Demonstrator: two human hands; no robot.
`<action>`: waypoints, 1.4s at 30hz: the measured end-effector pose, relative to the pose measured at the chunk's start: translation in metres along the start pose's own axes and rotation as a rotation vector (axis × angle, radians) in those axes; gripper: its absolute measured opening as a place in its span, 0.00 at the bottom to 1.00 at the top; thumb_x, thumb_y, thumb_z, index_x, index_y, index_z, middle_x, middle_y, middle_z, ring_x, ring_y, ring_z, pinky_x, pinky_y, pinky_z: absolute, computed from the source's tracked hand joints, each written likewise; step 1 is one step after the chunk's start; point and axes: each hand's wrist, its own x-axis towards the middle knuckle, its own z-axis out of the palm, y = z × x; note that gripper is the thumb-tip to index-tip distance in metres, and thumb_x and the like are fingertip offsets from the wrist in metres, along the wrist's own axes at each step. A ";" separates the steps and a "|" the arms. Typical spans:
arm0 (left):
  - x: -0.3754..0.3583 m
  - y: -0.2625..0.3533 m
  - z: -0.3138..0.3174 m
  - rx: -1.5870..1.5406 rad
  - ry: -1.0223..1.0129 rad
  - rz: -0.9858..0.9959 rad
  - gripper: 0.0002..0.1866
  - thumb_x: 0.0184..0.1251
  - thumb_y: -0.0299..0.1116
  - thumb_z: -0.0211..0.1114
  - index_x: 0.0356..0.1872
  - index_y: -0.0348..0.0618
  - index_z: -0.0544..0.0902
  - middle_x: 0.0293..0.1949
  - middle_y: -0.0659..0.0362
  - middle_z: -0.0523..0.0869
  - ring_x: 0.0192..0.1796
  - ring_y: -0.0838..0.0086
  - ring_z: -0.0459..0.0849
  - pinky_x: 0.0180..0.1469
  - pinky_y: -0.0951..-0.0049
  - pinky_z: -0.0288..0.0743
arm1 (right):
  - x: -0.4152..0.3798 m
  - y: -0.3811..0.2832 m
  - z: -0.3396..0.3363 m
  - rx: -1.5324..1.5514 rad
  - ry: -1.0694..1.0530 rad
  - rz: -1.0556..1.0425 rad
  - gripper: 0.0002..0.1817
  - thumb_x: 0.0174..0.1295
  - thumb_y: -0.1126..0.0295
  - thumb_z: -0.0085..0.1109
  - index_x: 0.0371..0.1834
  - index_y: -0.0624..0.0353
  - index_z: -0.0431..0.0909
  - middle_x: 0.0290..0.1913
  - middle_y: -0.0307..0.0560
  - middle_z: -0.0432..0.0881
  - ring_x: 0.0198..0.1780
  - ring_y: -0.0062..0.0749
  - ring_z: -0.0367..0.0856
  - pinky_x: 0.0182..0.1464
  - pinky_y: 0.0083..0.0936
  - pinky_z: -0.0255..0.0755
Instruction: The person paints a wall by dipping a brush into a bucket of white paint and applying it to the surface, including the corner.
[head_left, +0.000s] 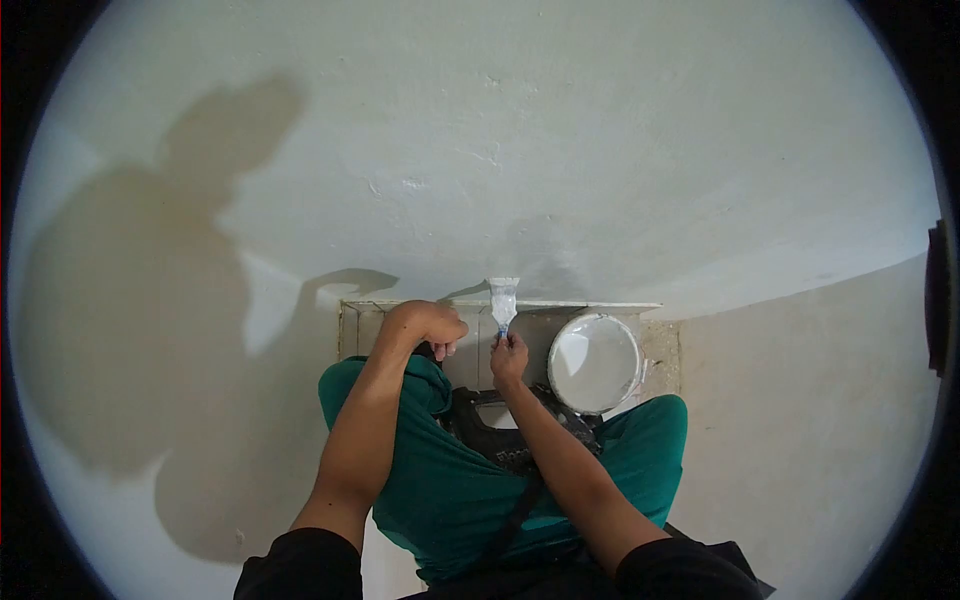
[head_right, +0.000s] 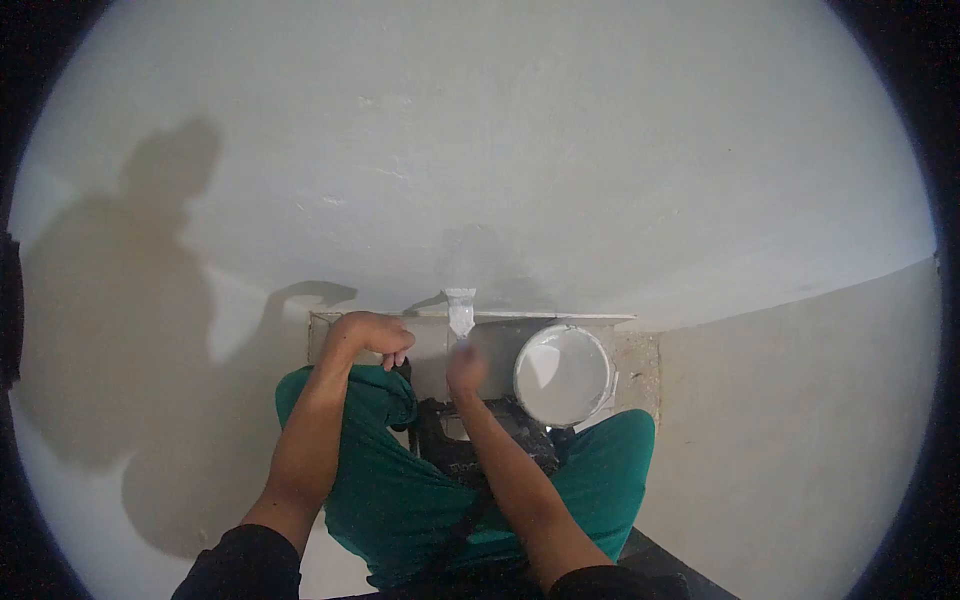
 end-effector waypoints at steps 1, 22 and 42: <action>-0.002 0.001 0.000 -0.005 -0.001 -0.003 0.20 0.56 0.39 0.45 0.34 0.39 0.84 0.31 0.53 0.87 0.38 0.65 0.83 0.46 0.66 0.73 | -0.004 0.005 -0.004 -0.020 -0.003 0.065 0.06 0.62 0.74 0.52 0.35 0.65 0.78 0.25 0.45 0.79 0.28 0.27 0.78 0.34 0.27 0.72; -0.003 0.005 -0.005 0.029 -0.020 -0.017 0.23 0.59 0.41 0.43 0.35 0.39 0.85 0.31 0.55 0.88 0.43 0.65 0.82 0.57 0.67 0.68 | 0.008 -0.002 -0.019 0.039 -0.086 0.119 0.08 0.67 0.76 0.45 0.38 0.66 0.75 0.28 0.39 0.75 0.29 0.18 0.72 0.32 0.18 0.68; 0.010 -0.018 0.001 -0.041 -0.030 -0.055 0.21 0.58 0.39 0.44 0.37 0.40 0.85 0.32 0.55 0.88 0.43 0.67 0.82 0.53 0.66 0.70 | -0.093 -0.217 -0.059 0.412 -0.121 -0.296 0.08 0.70 0.73 0.45 0.40 0.67 0.74 0.32 0.38 0.75 0.33 0.17 0.72 0.39 0.18 0.70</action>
